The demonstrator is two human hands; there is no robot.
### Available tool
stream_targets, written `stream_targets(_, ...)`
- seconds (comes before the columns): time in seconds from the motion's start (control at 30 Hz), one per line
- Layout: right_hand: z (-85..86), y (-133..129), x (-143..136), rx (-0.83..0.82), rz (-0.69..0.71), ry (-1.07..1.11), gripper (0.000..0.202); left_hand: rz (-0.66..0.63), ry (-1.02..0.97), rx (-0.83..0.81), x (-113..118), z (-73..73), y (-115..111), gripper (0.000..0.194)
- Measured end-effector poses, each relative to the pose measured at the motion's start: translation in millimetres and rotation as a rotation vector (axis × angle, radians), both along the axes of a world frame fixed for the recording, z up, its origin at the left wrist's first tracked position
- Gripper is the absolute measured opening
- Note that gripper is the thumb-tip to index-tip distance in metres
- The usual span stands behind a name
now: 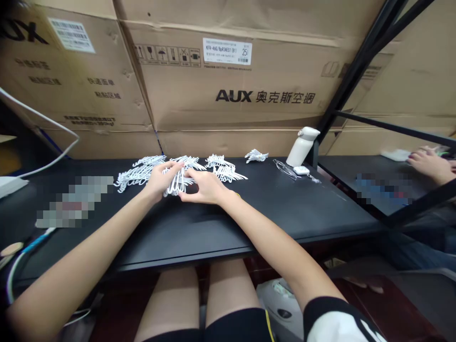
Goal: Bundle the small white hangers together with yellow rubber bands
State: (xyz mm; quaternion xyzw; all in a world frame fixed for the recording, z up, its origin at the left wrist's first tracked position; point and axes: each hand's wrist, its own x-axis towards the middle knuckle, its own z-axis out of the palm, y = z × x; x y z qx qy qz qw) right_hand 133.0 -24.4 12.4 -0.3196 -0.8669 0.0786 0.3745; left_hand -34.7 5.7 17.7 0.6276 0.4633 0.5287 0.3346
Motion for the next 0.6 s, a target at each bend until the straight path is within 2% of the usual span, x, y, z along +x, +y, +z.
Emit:
stream_targets(0.2, -0.9, 1.7, 0.5, 0.040, -0.001, 0.033, 0.035, -0.014, -0.080, -0.034, -0.4, 3.7, -1.4, 0.033)
stream_targets(0.37, 1.7, -0.7, 1.7, 0.036, 0.019, 0.084, 0.028, -0.132, -0.196, -0.161, -1.6, 5.0, -1.1, 0.036)
stream_targets(0.6, 0.7, -1.9, -1.4, 0.065, -0.014, 0.081, 0.032, -0.137, -0.138, -0.116, -2.2, 3.2, -0.2, 0.035)
